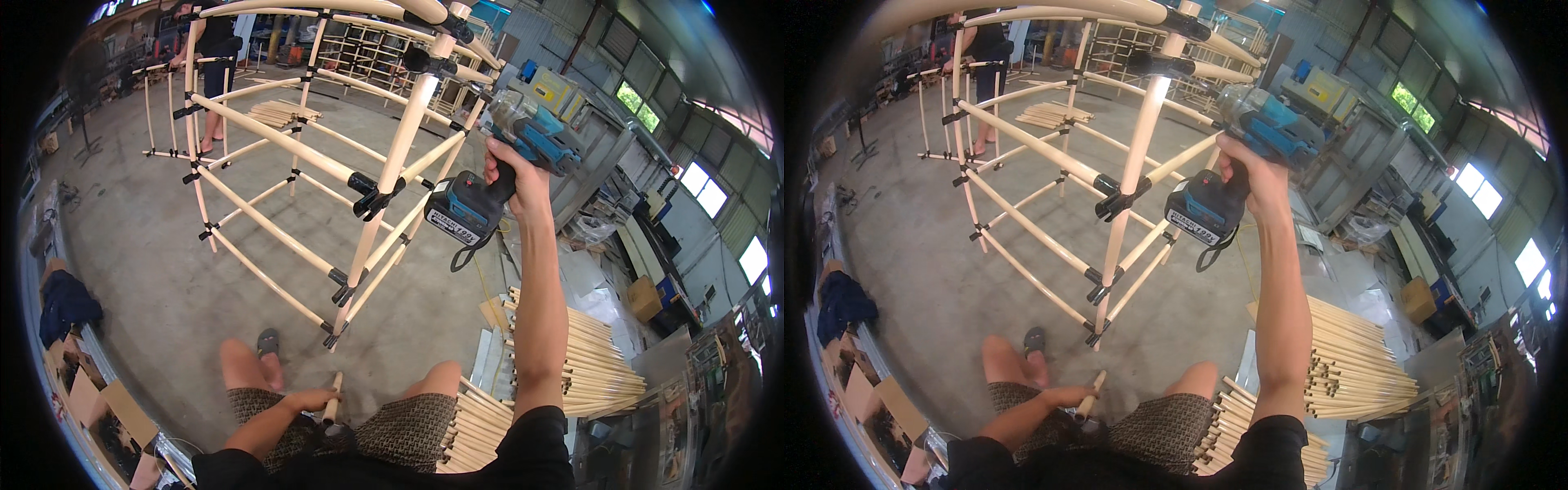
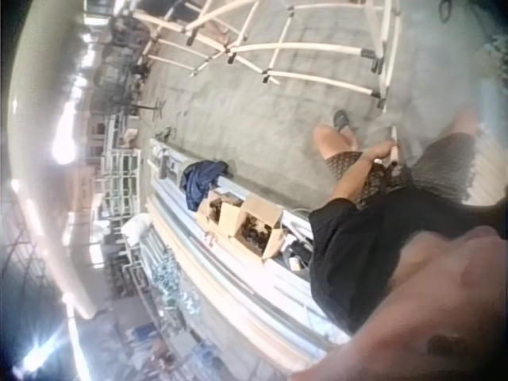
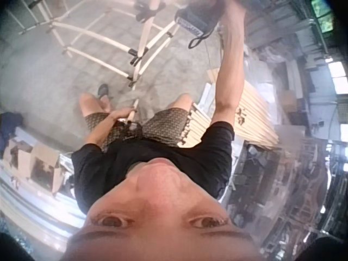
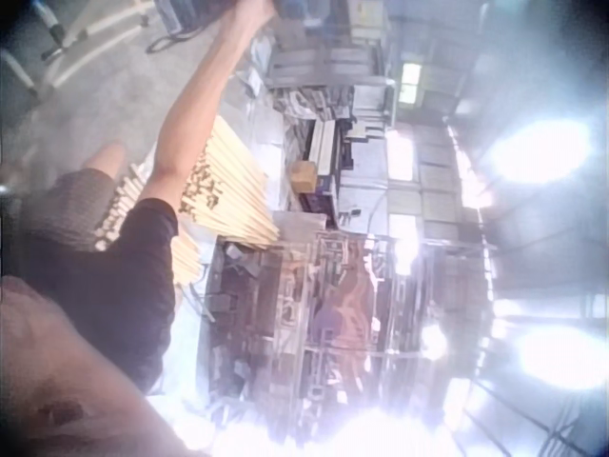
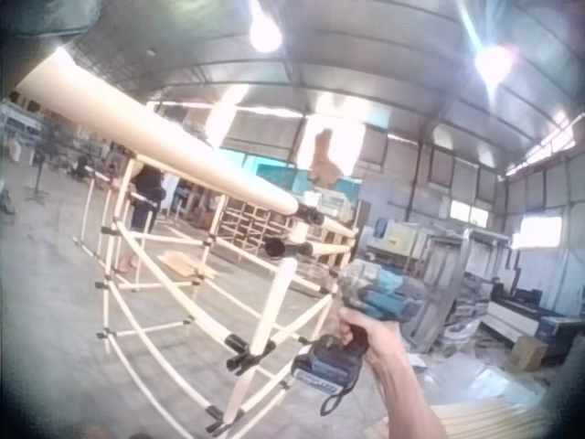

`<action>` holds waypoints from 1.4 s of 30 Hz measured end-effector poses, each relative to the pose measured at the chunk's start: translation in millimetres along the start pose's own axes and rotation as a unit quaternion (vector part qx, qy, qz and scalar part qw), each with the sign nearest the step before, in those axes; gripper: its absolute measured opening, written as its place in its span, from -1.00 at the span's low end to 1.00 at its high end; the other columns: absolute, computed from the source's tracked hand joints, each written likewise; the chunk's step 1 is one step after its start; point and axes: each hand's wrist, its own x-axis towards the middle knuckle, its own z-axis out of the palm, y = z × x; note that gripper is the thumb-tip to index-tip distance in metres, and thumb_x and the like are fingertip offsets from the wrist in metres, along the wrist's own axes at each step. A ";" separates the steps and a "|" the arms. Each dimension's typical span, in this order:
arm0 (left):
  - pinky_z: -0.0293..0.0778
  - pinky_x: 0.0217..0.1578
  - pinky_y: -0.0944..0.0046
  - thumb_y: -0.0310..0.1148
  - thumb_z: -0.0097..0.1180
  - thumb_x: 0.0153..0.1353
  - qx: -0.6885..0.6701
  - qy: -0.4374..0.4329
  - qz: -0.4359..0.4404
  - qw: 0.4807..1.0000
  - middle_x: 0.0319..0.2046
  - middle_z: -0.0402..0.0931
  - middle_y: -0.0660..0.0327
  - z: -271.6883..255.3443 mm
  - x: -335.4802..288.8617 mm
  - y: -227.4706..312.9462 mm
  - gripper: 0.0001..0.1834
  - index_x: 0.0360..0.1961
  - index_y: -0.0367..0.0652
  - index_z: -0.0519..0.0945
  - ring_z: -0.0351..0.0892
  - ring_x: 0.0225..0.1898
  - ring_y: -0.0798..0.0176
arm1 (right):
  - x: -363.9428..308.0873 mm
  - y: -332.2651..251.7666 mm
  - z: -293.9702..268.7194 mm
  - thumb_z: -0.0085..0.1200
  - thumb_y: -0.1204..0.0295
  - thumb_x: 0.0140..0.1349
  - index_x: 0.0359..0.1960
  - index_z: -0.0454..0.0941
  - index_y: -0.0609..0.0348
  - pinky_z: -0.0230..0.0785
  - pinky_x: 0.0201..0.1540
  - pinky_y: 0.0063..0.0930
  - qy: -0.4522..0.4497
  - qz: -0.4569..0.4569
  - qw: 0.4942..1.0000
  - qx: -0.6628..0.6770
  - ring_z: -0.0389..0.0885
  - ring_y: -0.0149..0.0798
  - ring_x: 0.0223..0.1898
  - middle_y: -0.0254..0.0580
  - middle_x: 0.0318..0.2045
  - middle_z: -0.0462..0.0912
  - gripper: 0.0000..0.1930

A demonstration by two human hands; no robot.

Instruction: The person assembles a modular pipe frame by sliding connectors onto metal pipes and securing them using a power drill.

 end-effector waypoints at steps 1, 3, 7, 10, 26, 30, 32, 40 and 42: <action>0.47 -0.08 0.02 -0.38 0.11 0.23 0.038 0.076 0.100 0.991 -0.03 0.54 -0.10 -9.4 -4.2 21.3 -0.60 0.11 -0.07 0.46 0.59 -0.09 -0.16 | -2.1 -0.8 -4.0 0.30 0.49 0.05 -0.44 0.53 0.20 0.27 -0.59 -0.50 0.005 0.004 1.000 -0.005 0.43 -0.38 -0.68 -0.27 -0.66 0.50 -0.84; 0.48 -0.10 0.08 -0.34 0.13 0.26 -0.019 0.155 0.068 0.985 -0.13 0.58 -0.01 -28.5 -8.9 48.9 -0.64 0.07 -0.12 0.48 0.60 -0.13 -0.05 | -1.1 -4.4 -1.0 0.29 0.48 0.08 -0.39 0.54 0.24 0.29 -0.58 -0.50 -0.001 0.015 1.000 -0.004 0.43 -0.39 -0.67 -0.25 -0.64 0.51 -0.83; 0.48 -0.16 0.22 -0.28 0.13 0.31 -0.196 0.290 0.024 0.937 -0.24 0.61 0.16 -74.1 -36.4 135.0 -0.69 -0.03 -0.26 0.51 0.59 -0.20 0.23 | 2.3 -18.0 -7.3 0.28 0.44 0.12 -0.28 0.56 0.31 0.30 -0.57 -0.51 -0.034 0.054 0.998 -0.017 0.42 -0.41 -0.65 -0.24 -0.59 0.51 -0.78; 0.48 -0.19 0.28 -0.27 0.14 0.30 -0.212 0.357 0.078 0.906 -0.25 0.58 0.21 -120.4 -69.8 191.3 -0.70 -0.08 -0.29 0.52 0.55 -0.22 0.35 | 5.5 -22.8 -12.5 0.29 0.45 0.11 -0.24 0.57 0.32 0.32 -0.54 -0.51 -0.040 0.054 0.996 -0.050 0.44 -0.42 -0.62 -0.26 -0.57 0.52 -0.76; 0.51 0.01 0.09 -0.25 0.13 0.31 -0.393 0.584 0.256 0.663 -0.08 0.56 -0.01 -175.7 -154.7 307.1 -0.81 -0.30 -0.14 0.49 0.55 0.03 0.05 | 10.3 -9.7 -12.3 0.25 0.45 0.17 -0.27 0.53 0.27 0.30 -0.50 -0.48 -0.071 0.038 0.995 -0.062 0.42 -0.41 -0.60 -0.30 -0.59 0.47 -0.81; 0.42 0.18 -0.13 -0.21 0.04 0.36 -0.292 0.530 0.521 0.602 0.15 0.37 -0.18 -251.9 -152.7 374.6 -0.77 -0.21 -0.16 0.42 0.40 0.22 -0.15 | 8.8 -10.7 -16.5 0.24 0.43 0.18 -0.26 0.52 0.28 0.30 -0.50 -0.48 -0.072 0.058 0.994 -0.053 0.41 -0.42 -0.60 -0.30 -0.60 0.45 -0.79; 0.41 0.21 -0.10 -0.27 0.01 0.39 -0.246 0.524 0.543 0.609 0.12 0.42 -0.18 -275.2 -139.4 421.3 -0.78 -0.17 -0.23 0.44 0.43 0.20 -0.11 | 10.4 -8.9 -22.9 0.24 0.43 0.18 -0.27 0.52 0.28 0.30 -0.50 -0.48 -0.080 0.051 0.993 -0.067 0.41 -0.42 -0.60 -0.31 -0.60 0.45 -0.79; 0.57 0.10 0.12 -0.39 0.06 0.36 -0.184 0.520 0.560 0.619 0.02 0.51 -0.16 -332.8 -115.9 491.4 -0.82 -0.14 -0.29 0.51 0.56 0.07 0.05 | 7.7 -15.6 -12.0 0.26 0.47 0.12 -0.40 0.53 0.22 0.28 -0.55 -0.50 -0.071 0.052 0.994 -0.060 0.41 -0.42 -0.64 -0.31 -0.64 0.47 -0.86; 0.57 0.09 0.15 -0.37 0.10 0.34 -0.179 0.519 0.545 0.634 0.02 0.51 -0.15 -335.2 -108.1 495.2 -0.81 -0.17 -0.29 0.52 0.56 0.06 0.08 | 7.6 -15.0 -13.6 0.26 0.48 0.12 -0.41 0.53 0.22 0.28 -0.55 -0.50 -0.065 0.052 0.995 -0.058 0.42 -0.42 -0.64 -0.31 -0.64 0.48 -0.86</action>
